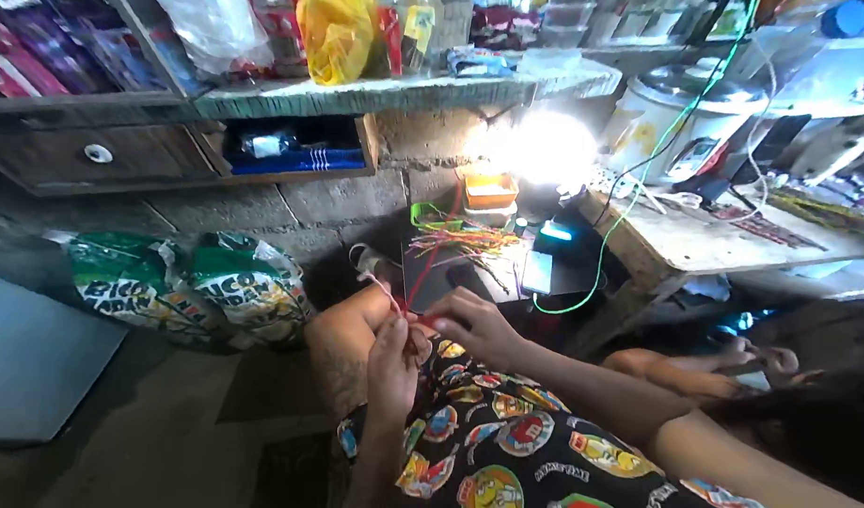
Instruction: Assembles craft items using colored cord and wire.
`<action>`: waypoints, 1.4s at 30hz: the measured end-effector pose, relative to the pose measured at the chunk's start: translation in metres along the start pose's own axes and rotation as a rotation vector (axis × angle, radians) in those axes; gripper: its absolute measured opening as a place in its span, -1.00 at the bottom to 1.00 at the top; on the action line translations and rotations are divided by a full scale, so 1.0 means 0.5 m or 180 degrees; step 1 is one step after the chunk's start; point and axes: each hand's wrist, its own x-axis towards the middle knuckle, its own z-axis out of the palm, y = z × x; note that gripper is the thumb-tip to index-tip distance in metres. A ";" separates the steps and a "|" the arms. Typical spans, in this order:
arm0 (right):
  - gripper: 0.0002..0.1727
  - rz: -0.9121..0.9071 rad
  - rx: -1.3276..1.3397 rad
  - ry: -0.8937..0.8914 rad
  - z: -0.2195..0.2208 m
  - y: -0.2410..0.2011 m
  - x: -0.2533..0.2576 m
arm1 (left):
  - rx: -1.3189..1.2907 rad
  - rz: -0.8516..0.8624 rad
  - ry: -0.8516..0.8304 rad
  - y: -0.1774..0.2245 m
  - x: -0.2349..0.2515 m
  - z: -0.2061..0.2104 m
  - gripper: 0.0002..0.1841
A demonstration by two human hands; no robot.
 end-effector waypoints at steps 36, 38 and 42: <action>-0.78 0.0858 0.2409 -0.0663 -0.001 0.067 0.015 | -0.2086 -0.1515 -0.1539 -0.082 0.007 -0.034 -0.80; -0.79 0.0934 0.2211 -0.0546 0.004 0.069 0.016 | -0.1059 -0.1215 -0.1183 -0.070 0.010 -0.034 -0.84; -0.81 0.1167 0.1281 -0.0052 0.034 0.103 0.006 | 0.2442 -0.0746 -0.0152 -0.068 0.028 -0.042 -0.94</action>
